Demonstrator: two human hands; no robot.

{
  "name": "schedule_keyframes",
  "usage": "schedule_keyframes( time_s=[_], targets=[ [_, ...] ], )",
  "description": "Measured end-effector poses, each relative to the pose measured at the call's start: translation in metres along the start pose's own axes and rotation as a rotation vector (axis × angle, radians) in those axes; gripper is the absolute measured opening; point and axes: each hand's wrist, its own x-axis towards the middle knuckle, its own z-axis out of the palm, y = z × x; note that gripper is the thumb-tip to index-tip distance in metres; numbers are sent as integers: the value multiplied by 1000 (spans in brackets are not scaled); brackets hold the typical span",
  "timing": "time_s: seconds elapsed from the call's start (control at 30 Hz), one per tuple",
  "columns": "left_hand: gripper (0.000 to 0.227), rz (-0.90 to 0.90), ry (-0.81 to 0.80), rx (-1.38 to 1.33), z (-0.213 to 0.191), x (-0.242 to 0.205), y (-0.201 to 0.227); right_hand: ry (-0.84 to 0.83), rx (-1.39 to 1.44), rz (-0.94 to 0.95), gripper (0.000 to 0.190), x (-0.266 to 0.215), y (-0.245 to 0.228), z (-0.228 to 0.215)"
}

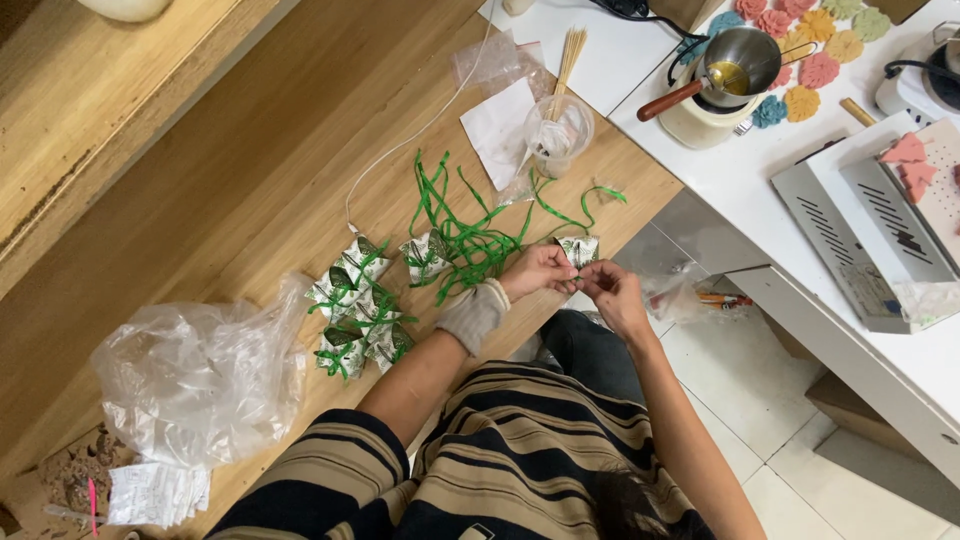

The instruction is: Packaging decorative candle items into a gift box and using a syringe to apply liquid wax for decoration.

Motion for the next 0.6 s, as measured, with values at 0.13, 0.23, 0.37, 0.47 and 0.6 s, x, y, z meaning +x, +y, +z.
schedule_keyframes(
  time_s=[0.13,0.23,0.37,0.47,0.6],
  targets=[
    [10,-8,6,46,-4,2,6,-34,65,-30,25,3,-17,4],
    [9,36,-45,81,-3,1,9,59,-275,-81,17,-3,-23,8],
    [10,75,-102,107,-5,2,11,147,-440,-250,16,-4,-25,15],
    [11,179,-62,203,3,-1,5,199,-490,-249,12,-2,-23,18],
    [7,707,219,1280,48,-41,54,296,-529,-326,12,-1,-24,20]
  ],
)
